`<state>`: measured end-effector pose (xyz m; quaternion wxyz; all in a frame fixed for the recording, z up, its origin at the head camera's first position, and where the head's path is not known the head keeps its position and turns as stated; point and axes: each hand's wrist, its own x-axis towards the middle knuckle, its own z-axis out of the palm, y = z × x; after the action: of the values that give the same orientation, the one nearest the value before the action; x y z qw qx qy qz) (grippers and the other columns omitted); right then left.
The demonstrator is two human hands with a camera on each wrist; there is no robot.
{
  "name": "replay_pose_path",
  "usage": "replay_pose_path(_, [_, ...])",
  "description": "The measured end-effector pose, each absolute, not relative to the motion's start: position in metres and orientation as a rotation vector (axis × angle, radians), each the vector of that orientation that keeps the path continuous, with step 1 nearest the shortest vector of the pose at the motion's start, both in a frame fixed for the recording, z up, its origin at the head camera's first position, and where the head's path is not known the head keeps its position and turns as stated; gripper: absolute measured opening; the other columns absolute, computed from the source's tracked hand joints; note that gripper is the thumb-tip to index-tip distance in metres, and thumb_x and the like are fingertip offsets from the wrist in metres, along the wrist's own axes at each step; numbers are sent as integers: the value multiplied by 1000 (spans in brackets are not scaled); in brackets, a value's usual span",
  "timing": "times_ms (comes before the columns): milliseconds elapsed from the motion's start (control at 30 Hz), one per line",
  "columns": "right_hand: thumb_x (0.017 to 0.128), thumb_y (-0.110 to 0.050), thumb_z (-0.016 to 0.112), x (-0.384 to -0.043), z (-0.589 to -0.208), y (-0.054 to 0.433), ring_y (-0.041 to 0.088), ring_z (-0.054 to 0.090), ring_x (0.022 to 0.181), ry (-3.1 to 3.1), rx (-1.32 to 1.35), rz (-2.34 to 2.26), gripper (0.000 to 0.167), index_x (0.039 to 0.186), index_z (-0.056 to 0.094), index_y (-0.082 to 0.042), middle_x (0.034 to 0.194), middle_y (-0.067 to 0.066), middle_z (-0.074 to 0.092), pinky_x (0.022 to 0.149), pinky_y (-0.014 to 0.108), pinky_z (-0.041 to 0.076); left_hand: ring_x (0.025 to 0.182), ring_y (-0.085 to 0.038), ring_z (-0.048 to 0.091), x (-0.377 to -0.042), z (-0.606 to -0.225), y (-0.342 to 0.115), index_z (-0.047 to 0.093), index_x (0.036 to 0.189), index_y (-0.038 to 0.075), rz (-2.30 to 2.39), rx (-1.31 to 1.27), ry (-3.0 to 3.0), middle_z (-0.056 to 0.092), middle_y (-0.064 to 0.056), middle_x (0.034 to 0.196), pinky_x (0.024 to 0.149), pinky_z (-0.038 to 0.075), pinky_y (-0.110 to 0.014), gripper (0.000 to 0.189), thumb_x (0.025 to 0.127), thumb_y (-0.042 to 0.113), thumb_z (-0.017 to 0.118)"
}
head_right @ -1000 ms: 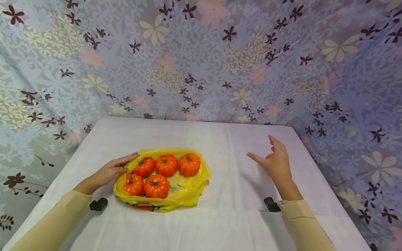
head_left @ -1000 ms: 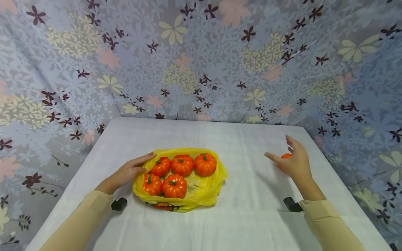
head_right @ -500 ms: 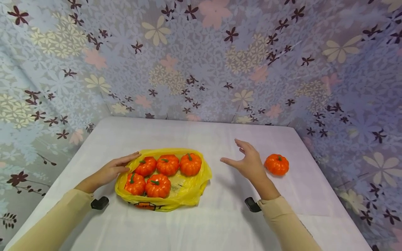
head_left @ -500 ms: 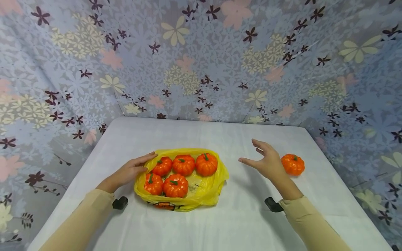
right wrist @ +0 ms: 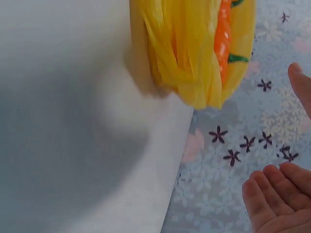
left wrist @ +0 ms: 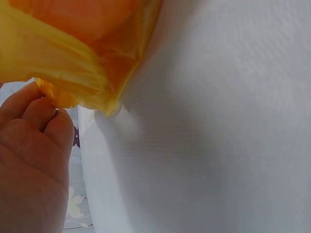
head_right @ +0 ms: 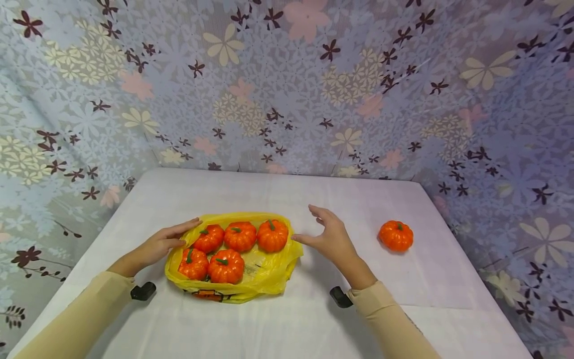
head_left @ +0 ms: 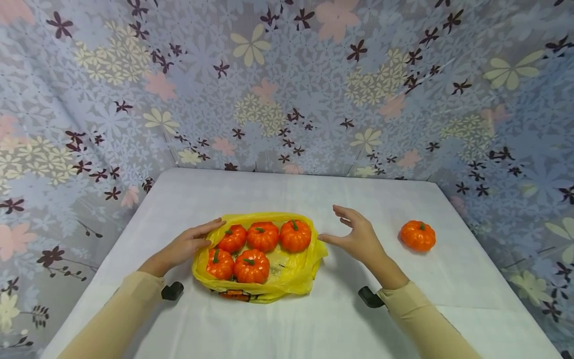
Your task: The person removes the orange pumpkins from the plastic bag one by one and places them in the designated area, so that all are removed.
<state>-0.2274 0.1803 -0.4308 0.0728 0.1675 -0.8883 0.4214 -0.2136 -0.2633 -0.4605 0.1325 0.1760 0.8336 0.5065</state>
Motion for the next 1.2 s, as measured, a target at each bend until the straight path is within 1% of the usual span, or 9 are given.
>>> replay_pose_path(200, [72,-30,93,-226,-443,161,34,55,127,-2632,568,1357,86,142,53,2,141,16,56,102,50,48,149,-45,13,-212,-461,-267,43,153,6,1452,517,2425,23,-20,163,116,9,-66,55,98,1,47])
replay_pose_path(367, [73,-28,92,-225,-449,148,36,57,125,-2615,605,1419,82,139,56,3,138,19,58,100,51,49,150,-42,13,-213,-461,-267,43,154,8,1445,497,2421,23,-17,164,117,8,-64,55,99,2,46])
replay_pose_path(433, [73,-26,92,-224,-450,144,36,57,125,-2618,612,1442,80,138,57,3,137,20,58,100,52,49,150,-43,13,-213,-460,-267,43,153,7,1448,503,2414,23,-18,164,117,8,-64,55,99,2,46])
replay_pose_path(533, [73,-25,92,-224,-453,138,35,58,125,-2630,622,1454,78,137,58,3,136,20,59,100,49,50,150,-43,12,-214,-459,-266,43,153,7,1450,509,2409,23,-19,164,117,8,-65,55,98,2,46])
replay_pose_path(600, [73,-25,92,-225,-454,134,33,58,124,-2636,627,1462,76,136,59,3,135,18,60,100,45,50,150,-44,12,-214,-459,-265,43,153,6,1454,518,2406,23,-19,163,117,8,-65,55,98,2,47])
replay_pose_path(733, [73,-30,92,-226,-455,128,32,59,123,-2686,629,1410,77,135,60,2,134,15,61,100,40,51,150,-44,12,-215,-458,-264,43,153,7,1454,521,2407,23,-19,163,117,8,-66,55,99,2,47])
replay_pose_path(933, [71,-42,91,-228,-458,122,31,60,117,-2805,557,1262,86,139,58,-3,136,13,60,99,45,51,151,-41,13,-218,-461,-264,44,154,9,1450,500,2402,24,-16,164,118,8,-64,54,100,3,45])
replay_pose_path(1067, [70,-41,92,-229,-460,117,29,59,115,-2852,522,1195,86,140,58,-3,134,12,60,99,45,51,151,-41,13,-218,-463,-263,44,153,10,1457,504,2404,24,-16,164,118,8,-63,55,99,3,45])
replay_pose_path(1200, [70,-37,93,-230,-464,115,29,58,118,-2867,515,1133,83,138,59,-2,133,12,59,102,45,49,150,-41,14,-218,-464,-262,44,153,9,1457,516,2408,25,-17,164,117,9,-64,55,98,1,45])
